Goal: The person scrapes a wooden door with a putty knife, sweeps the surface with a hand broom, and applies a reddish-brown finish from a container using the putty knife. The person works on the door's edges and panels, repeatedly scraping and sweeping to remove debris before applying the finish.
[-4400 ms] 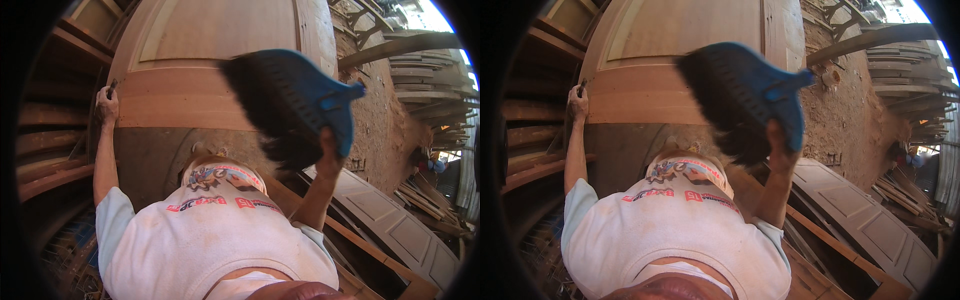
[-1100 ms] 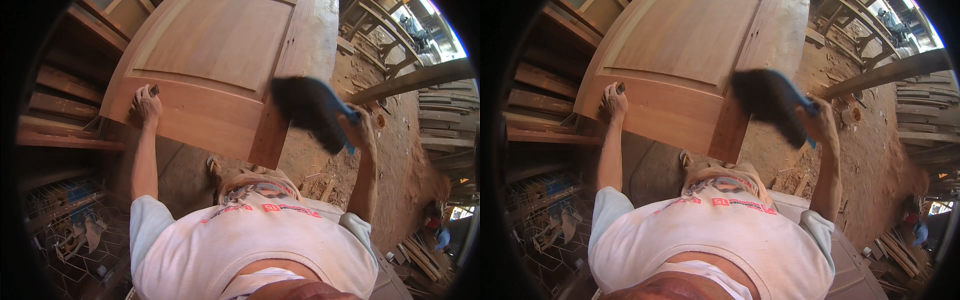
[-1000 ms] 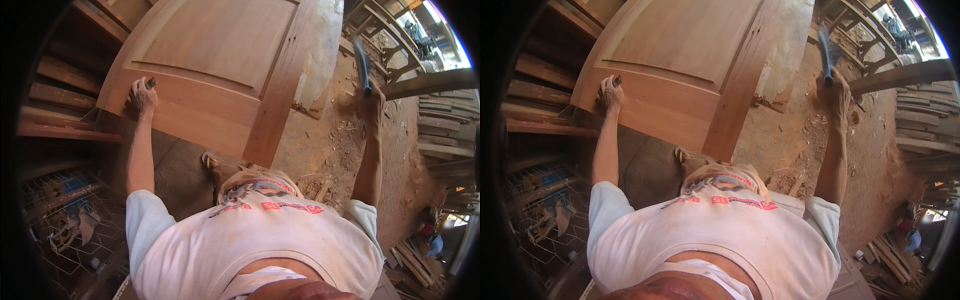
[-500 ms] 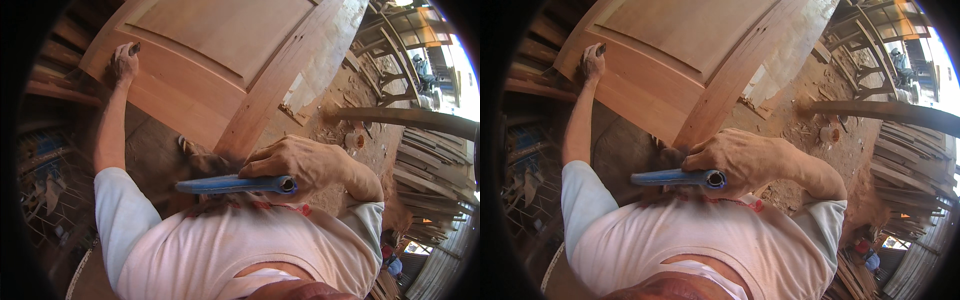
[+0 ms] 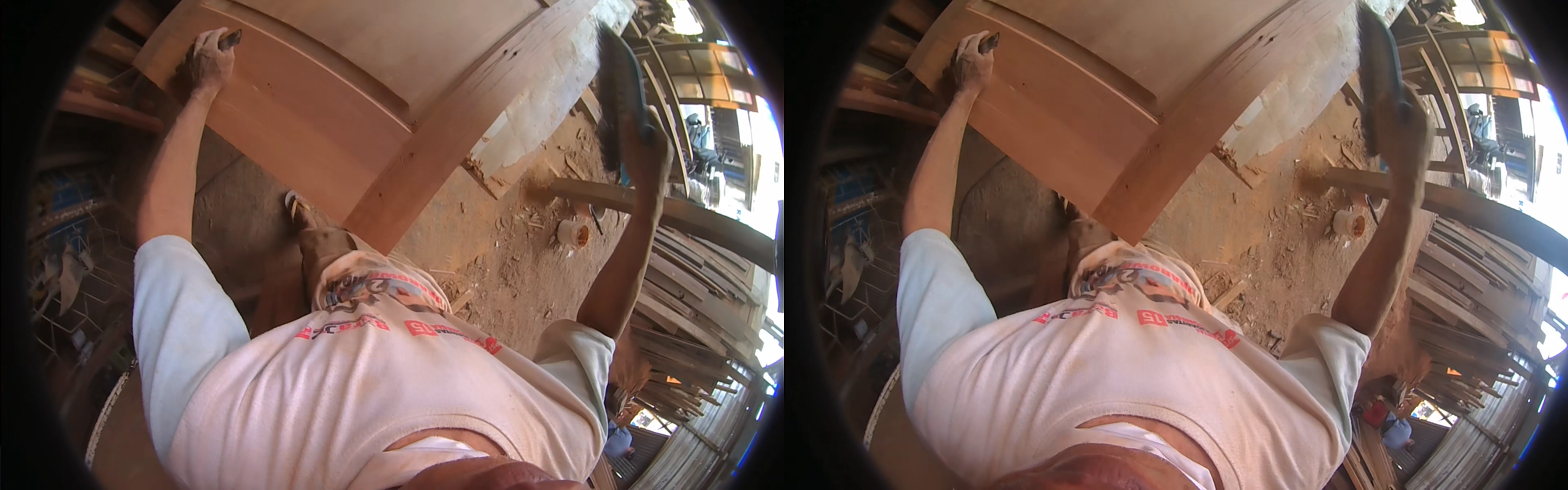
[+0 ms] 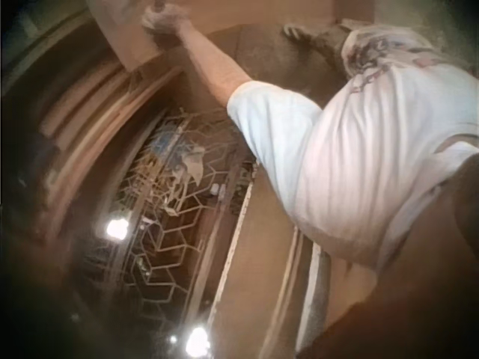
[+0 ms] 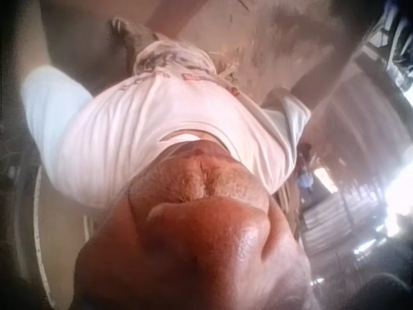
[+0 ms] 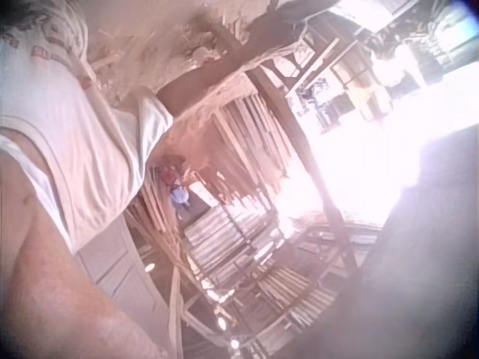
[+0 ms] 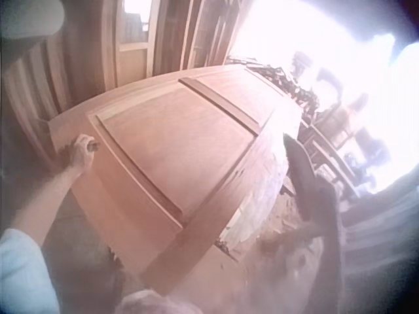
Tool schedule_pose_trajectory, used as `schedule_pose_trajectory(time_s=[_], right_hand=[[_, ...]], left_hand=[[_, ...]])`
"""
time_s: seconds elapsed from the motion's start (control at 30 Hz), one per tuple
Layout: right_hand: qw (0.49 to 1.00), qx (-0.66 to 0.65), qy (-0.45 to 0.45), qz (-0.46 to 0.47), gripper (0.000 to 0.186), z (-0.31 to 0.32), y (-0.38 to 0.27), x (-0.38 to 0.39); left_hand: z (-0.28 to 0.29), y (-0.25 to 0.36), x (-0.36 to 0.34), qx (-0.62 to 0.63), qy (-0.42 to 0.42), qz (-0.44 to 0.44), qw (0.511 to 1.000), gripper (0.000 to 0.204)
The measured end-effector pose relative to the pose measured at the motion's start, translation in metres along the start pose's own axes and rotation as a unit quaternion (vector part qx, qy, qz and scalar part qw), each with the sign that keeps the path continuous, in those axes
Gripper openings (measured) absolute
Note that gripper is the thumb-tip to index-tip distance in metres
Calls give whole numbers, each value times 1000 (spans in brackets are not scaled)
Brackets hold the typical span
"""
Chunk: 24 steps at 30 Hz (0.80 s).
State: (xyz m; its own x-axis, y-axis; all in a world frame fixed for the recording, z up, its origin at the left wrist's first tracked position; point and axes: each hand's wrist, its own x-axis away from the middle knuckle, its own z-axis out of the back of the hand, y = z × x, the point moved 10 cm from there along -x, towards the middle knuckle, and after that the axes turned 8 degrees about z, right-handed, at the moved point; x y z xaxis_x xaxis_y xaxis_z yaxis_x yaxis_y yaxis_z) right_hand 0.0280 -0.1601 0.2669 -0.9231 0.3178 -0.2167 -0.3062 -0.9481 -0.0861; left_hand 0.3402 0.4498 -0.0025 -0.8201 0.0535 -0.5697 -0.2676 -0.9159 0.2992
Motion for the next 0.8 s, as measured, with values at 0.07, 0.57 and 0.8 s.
schedule_pose_trajectory(time_s=[0.07, 0.57, 0.8], right_hand=[[991, 7, -59, 118, 26, -41, -58, 20], [996, 1, -82, 30, 46, -60, 18, 35], [980, -99, 140, 100, 30, 21, -24, 31]], left_hand=[[7, -13, -2, -11, 7, 2, 1000, 28], [-4, -17, -3, 27, 2, -5, 1000, 35], [25, 15, -7, 51, 28, 56, 997, 19]])
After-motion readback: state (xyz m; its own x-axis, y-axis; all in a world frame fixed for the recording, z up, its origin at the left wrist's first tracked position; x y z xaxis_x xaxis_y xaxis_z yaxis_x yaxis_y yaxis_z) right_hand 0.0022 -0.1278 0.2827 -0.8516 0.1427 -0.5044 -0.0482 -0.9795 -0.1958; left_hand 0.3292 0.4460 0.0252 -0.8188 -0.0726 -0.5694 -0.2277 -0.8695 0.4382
